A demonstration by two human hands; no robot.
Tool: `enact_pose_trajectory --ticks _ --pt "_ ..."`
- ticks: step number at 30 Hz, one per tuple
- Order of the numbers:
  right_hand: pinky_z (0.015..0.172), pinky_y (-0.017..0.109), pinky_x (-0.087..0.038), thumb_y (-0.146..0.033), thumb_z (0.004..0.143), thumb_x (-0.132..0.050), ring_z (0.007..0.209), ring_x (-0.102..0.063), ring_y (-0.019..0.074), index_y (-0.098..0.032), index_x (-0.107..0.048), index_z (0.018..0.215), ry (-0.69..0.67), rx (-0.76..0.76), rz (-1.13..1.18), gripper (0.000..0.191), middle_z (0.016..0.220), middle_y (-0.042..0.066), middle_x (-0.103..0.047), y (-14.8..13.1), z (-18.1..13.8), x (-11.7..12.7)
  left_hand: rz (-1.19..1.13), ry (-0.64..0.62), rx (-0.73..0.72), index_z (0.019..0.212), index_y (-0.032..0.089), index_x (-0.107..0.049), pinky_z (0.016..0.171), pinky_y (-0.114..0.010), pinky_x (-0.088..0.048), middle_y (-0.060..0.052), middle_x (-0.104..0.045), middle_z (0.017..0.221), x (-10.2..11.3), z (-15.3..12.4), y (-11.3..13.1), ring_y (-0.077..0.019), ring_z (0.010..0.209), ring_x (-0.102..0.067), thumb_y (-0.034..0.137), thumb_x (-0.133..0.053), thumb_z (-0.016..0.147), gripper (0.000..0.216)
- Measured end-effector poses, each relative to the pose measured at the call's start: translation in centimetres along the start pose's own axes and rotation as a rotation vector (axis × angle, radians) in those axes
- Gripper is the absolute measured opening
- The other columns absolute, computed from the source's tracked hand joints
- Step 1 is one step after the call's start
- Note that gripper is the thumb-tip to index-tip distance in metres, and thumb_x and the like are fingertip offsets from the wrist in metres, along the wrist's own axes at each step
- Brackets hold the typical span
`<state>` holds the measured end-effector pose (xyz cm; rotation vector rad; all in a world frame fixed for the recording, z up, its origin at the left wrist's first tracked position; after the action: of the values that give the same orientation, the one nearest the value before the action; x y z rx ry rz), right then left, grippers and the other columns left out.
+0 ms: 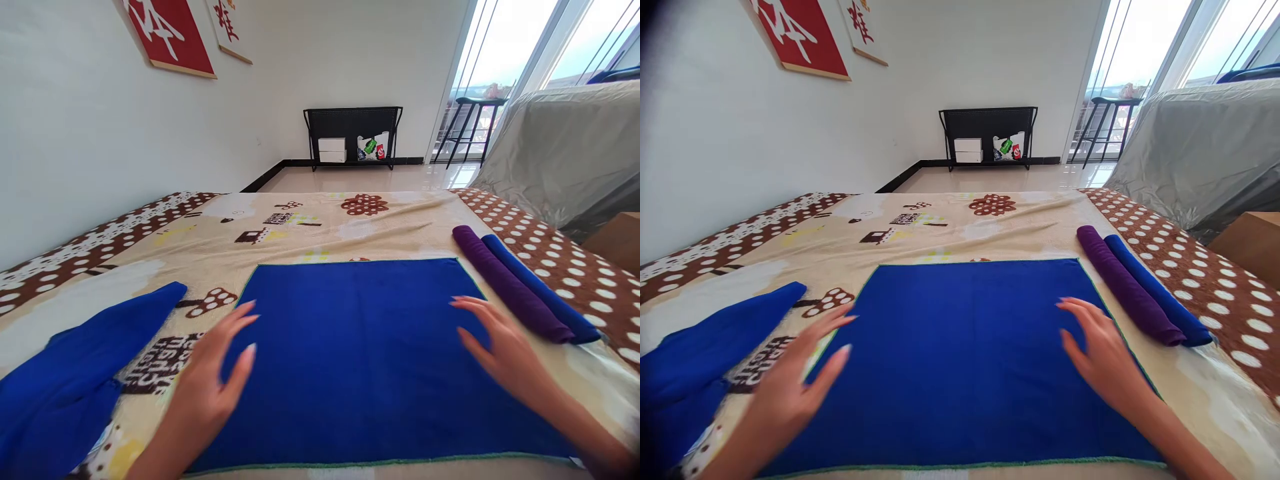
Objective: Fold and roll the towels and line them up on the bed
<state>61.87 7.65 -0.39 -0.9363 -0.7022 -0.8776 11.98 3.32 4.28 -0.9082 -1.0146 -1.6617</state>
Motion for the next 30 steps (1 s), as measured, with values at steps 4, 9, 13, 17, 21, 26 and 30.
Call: enact_pose_trajectory --ticks 4,9,13,17,21,26,30 --pt "0.113 0.051 -0.039 -0.028 0.092 -0.045 0.134 -0.051 0.0277 -0.026 -0.054 0.133 -0.118 0.095 0.191 0.042 0.144 0.006 -0.055 -8.9 11.4 -8.4 -0.149 -0.232 -0.242 0.151 0.018 -0.038 0.118 -0.041 -0.038 -0.011 -0.043 0.155 -8.9 11.7 9.5 -0.0237 0.144 -0.041 0.030 -0.037 0.096 0.057" --pt "0.115 0.043 -0.038 -0.018 0.095 -0.036 0.139 -0.046 0.0228 -0.014 -0.053 0.139 -0.166 0.080 0.178 0.048 0.146 0.012 -0.053 -11.2 15.4 -17.2 -0.085 -0.241 -0.161 0.151 0.010 -0.039 0.117 -0.046 -0.035 -0.020 -0.041 0.154 -18.3 16.4 12.3 -0.0260 0.144 -0.040 0.024 -0.029 0.099 0.054" --pt "0.122 0.042 -0.028 -0.035 0.099 -0.042 0.144 -0.038 0.0197 -0.024 -0.052 0.142 -0.215 0.143 0.156 0.046 0.150 0.003 -0.049 -6.6 14.6 -18.1 -0.029 -0.260 -0.130 0.153 0.023 -0.038 0.122 -0.047 -0.022 -0.007 -0.033 0.160 -19.4 16.0 8.3 -0.0231 0.149 -0.030 0.043 -0.033 0.101 0.056" --pt "0.122 0.045 -0.028 -0.047 0.099 -0.042 0.145 -0.037 0.0225 -0.022 -0.053 0.142 -0.212 0.092 0.103 0.052 0.152 0.006 -0.046 2.3 14.4 -14.3 0.063 -0.251 0.027 0.152 0.027 -0.038 0.121 -0.051 -0.019 -0.005 -0.033 0.161 -17.1 16.5 -0.5 -0.0233 0.150 -0.028 0.049 -0.029 0.101 0.056" --pt "0.121 0.044 -0.030 -0.042 0.098 -0.042 0.142 -0.042 0.0231 -0.020 -0.057 0.139 -0.159 -0.029 0.035 0.049 0.148 0.008 -0.051 10.9 13.7 -10.6 0.141 -0.227 0.182 0.150 0.028 -0.041 0.120 -0.052 -0.022 -0.005 -0.037 0.160 -14.6 16.6 -9.0 -0.0243 0.148 -0.031 0.045 -0.032 0.100 0.053" --pt "0.113 0.044 -0.042 -0.028 0.100 -0.039 0.129 -0.056 0.0237 -0.018 -0.065 0.126 -0.057 -0.217 -0.074 0.038 0.134 0.011 -0.063 16.0 14.3 -9.8 0.217 -0.090 0.362 0.140 0.021 -0.053 0.113 -0.060 -0.027 -0.016 -0.050 0.148 -13.5 17.0 -13.1 -0.0353 0.140 -0.039 0.040 -0.031 0.100 0.049" --pt "0.103 0.047 -0.048 -0.035 0.098 -0.055 0.113 -0.063 0.0209 -0.016 -0.062 0.122 -0.011 -0.321 -0.159 0.032 0.123 0.010 -0.066 17.1 15.7 -10.6 0.215 -0.021 0.486 0.117 0.016 -0.065 0.099 -0.059 -0.040 -0.021 -0.058 0.130 -13.5 18.7 -13.9 -0.0421 0.127 -0.047 0.039 -0.046 0.094 0.038"
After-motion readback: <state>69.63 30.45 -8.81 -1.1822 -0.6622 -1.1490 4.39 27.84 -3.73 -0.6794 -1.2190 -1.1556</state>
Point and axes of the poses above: each hand's wrist, its own z-axis towards the middle knuckle, its own x-axis out of the back of the hand, y = z × x, the point moved 1 cm from there along z, towards the middle knuckle
